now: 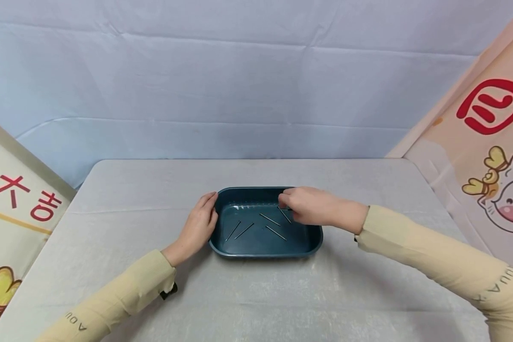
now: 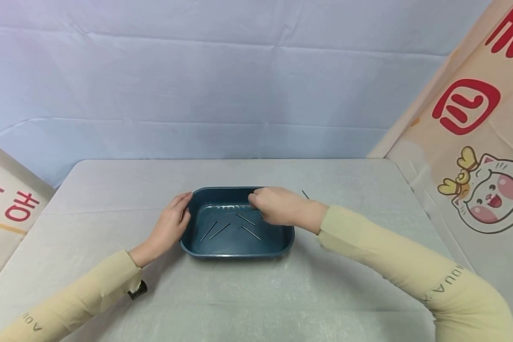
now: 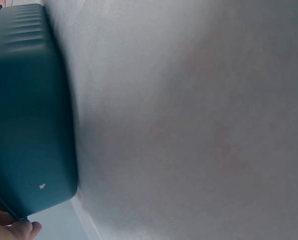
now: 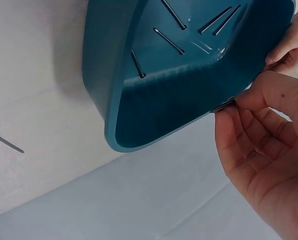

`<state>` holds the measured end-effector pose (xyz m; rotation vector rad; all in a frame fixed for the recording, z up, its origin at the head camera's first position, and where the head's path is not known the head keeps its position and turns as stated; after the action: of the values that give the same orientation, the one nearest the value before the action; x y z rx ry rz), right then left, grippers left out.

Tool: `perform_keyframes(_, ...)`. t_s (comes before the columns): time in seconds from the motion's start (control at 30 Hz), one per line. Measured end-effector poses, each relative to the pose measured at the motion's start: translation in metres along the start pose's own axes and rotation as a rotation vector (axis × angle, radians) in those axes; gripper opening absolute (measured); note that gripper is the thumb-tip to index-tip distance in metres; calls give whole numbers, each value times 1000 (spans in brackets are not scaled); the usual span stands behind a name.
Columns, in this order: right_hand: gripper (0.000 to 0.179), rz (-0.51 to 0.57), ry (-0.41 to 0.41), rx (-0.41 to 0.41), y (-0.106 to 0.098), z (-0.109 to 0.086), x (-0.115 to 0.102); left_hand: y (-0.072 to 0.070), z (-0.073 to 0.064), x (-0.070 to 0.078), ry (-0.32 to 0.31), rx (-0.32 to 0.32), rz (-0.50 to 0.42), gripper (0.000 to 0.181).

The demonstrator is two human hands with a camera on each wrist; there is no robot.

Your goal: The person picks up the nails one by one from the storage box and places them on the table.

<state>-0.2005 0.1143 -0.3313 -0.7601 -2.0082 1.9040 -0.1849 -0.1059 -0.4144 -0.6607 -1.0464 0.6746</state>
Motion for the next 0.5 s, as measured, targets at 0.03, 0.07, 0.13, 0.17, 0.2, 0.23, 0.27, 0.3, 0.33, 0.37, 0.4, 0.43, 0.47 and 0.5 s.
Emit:
perform_keyframes(0.03,21,5,6,0,0,-1,1,0,0,0,0,1,1,40)
perform_keyframes(0.07,21,8,9,3,0,-2,2,0,0,0,-1,0,1,40)
perform_keyframes(0.13,21,15,13,8,-1,-3,3,0,0,0,-3,-3,0,40)
perform_keyframes(0.17,21,15,15,11,-2,-4,4,0,0,0,-4,-5,-1,40)
perform_keyframes(0.2,21,12,14,16,-2,-5,4,0,0,0,-6,-7,-1,40)
perform_keyframes(0.23,21,11,17,19,-2,-6,5,0,0,0,-6,-9,0,40)
perform_keyframes(0.27,21,13,16,24,-3,-7,5,0,1,0,-6,-10,-1,40)
perform_keyframes(0.3,21,12,18,26,-3,-8,6,0,0,0,-5,-11,-1,40)
perform_keyframes(0.33,22,12,22,28,-4,-9,7,-1,0,0,-4,-11,-1,40)
perform_keyframes(0.37,21,12,20,31,-4,-10,7,-1,0,0,-3,-11,-1,40)
perform_keyframes(0.4,21,13,21,36,-4,-11,7,-1,0,0,-2,-11,-2,40)
perform_keyframes(0.43,21,15,25,38,-4,-12,8,-1,0,0,-1,-11,-2,40)
perform_keyframes(0.47,21,18,24,41,-4,-13,9,-1,0,0,0,-10,-3,40)
perform_keyframes(0.5,20,18,26,43,-4,-14,9,-1,0,0,1,-9,-3,40)
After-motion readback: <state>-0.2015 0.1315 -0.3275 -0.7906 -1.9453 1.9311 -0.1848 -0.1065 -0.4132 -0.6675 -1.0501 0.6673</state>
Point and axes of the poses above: each hand's wrist, its own z-axis towards the middle knuckle, its own y-axis out of the palm, x = y × z, the point moved 5 cm from there along z, towards the middle knuckle
